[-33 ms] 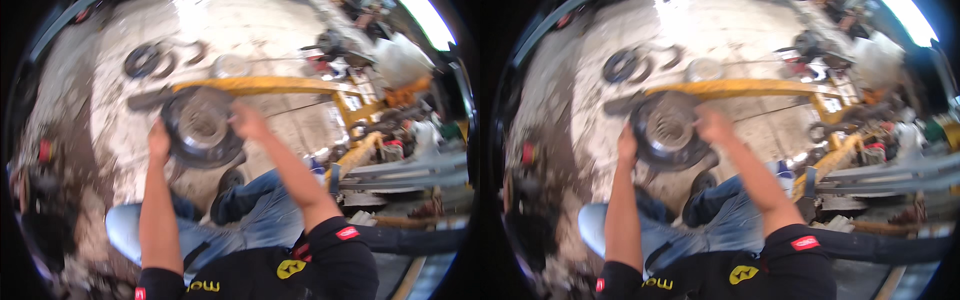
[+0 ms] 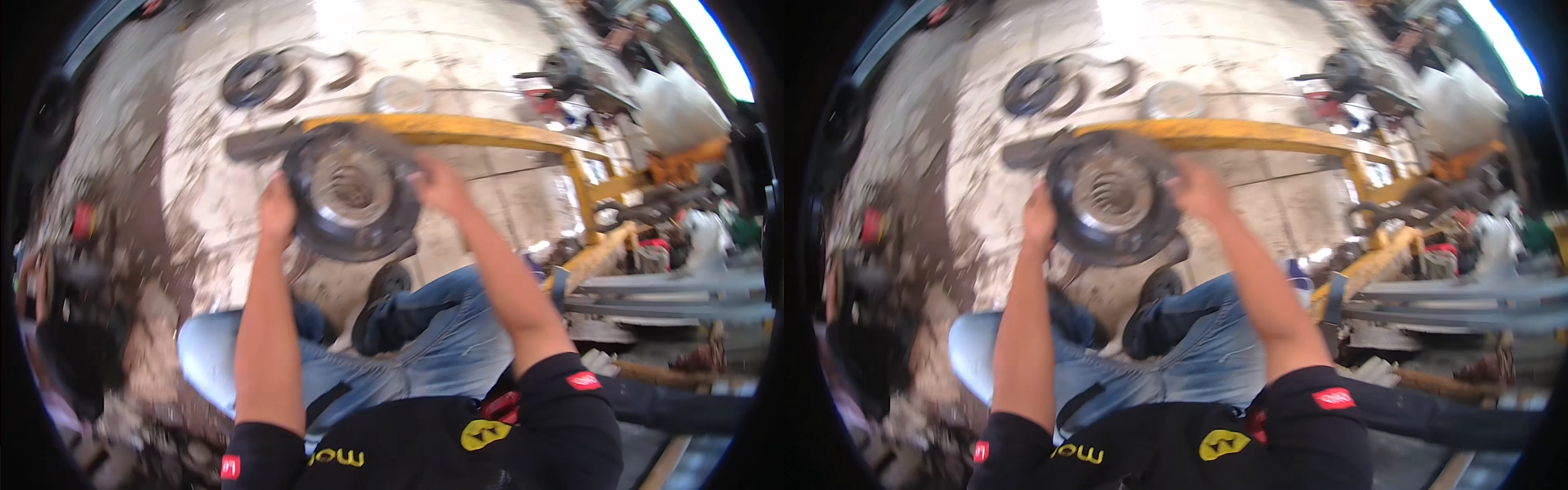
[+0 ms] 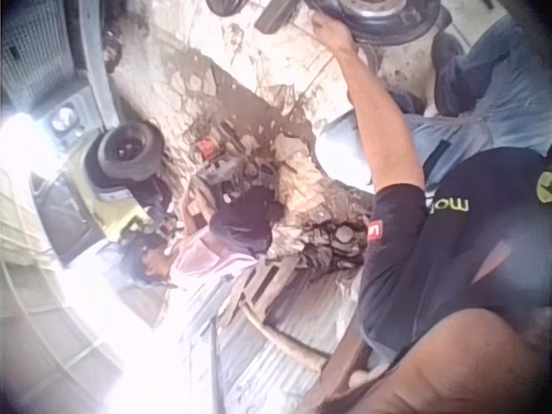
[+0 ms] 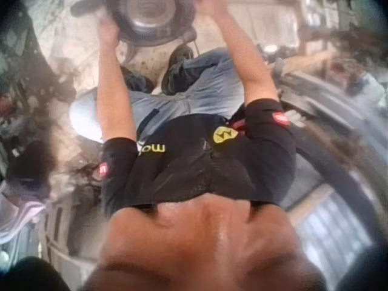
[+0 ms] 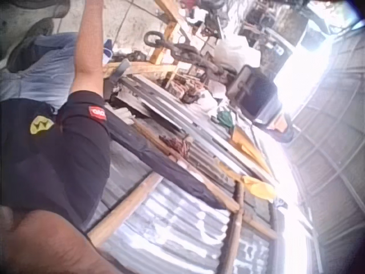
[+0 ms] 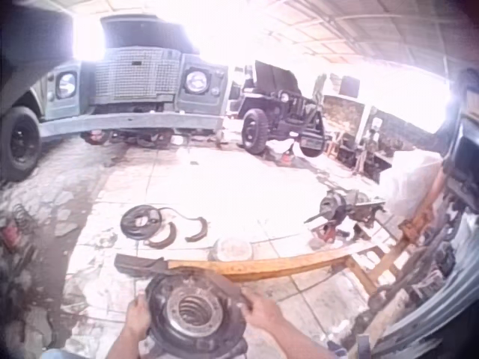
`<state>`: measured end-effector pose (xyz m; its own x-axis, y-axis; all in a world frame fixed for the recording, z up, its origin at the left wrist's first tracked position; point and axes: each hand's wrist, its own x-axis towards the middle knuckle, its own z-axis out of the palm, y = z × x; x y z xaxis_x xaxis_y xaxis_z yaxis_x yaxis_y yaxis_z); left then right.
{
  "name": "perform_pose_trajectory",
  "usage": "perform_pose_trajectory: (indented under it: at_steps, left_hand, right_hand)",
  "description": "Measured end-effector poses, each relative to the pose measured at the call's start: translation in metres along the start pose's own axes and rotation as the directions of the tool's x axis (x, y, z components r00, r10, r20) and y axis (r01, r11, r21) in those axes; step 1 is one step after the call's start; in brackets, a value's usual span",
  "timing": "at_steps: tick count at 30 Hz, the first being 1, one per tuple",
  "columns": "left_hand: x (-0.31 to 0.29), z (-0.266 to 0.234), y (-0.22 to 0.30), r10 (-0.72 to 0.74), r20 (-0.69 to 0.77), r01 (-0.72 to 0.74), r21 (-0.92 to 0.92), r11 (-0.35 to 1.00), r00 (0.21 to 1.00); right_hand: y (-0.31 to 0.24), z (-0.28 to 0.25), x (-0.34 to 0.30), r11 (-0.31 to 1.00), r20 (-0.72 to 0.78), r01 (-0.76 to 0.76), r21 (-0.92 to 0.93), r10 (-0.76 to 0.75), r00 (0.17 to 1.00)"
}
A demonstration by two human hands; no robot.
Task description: The person sits on the floor and scrubs the inside and outside surfaces of a brake drum by hand. They repeatedly rotate the drum to access different areas while another person works nearby.
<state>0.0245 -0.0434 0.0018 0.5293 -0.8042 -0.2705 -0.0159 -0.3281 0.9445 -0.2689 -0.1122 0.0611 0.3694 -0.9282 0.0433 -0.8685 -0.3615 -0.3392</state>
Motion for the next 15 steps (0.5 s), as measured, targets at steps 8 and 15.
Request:
perform_pose_trajectory:
  at_steps: [8,15]
  left_hand:
    - [-0.017,-0.004,0.021,-0.141,0.028,0.144,-0.143,0.979,0.99]
    - [-0.002,0.0,0.002,-0.099,0.085,0.102,-0.039,0.994,0.991]
  right_hand:
    - [-0.038,0.018,-0.013,0.986,-0.07,0.154,0.06,-0.15,0.986]
    - [0.039,0.006,-0.012,0.969,-0.142,-0.098,0.228,0.132,0.981]
